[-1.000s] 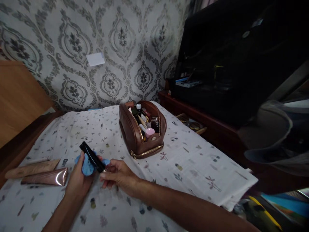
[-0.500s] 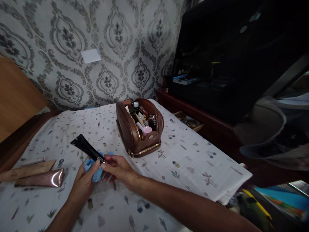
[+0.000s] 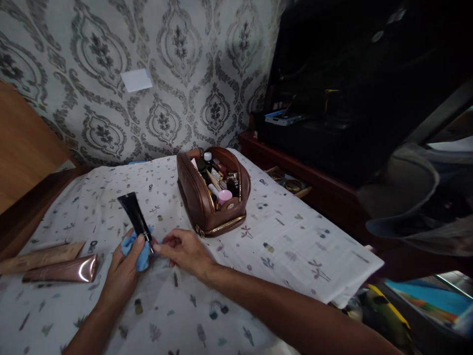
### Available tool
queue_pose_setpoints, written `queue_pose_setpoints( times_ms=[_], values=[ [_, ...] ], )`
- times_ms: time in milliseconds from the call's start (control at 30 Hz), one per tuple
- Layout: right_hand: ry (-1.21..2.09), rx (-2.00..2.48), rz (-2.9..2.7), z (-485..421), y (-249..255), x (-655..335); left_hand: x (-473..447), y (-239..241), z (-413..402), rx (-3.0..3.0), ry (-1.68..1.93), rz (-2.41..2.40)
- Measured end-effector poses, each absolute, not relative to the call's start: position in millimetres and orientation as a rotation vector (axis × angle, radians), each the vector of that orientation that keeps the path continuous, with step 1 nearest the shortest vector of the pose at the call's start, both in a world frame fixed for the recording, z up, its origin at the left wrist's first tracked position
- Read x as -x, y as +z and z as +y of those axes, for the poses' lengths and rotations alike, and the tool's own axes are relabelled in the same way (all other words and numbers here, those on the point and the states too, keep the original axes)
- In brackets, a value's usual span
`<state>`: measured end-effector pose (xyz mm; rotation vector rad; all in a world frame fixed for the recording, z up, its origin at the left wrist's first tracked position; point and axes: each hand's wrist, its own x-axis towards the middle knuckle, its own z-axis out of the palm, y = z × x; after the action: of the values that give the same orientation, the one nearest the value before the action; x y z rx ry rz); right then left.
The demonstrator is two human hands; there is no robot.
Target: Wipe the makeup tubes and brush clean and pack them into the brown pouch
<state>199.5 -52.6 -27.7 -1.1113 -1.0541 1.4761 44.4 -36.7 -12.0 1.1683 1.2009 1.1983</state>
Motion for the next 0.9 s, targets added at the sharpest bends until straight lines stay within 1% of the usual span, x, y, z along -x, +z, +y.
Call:
queue_pose_setpoints(
  times_ms=[167,267,467,700,900],
  values=[
    [1.422,0.932,-0.98,-52,-27,-202,-45,-11,-41,-1.739,0.978,1.199],
    [1.441,0.893,-0.959,-51,-28,-202,-46,-13,-43,-1.899,0.879,1.217],
    [1.364,0.831,-0.883,-48,-22,-207,-42,-11,-38,-1.806,0.854,1.201],
    [1.356,0.786,-0.853,-48,-15,-212,-41,-11,-38,-1.723,0.954,1.229],
    [1.308,0.79,-0.902,-45,-15,-213,-36,-16,-36,-1.771,0.883,1.192]
  ],
)
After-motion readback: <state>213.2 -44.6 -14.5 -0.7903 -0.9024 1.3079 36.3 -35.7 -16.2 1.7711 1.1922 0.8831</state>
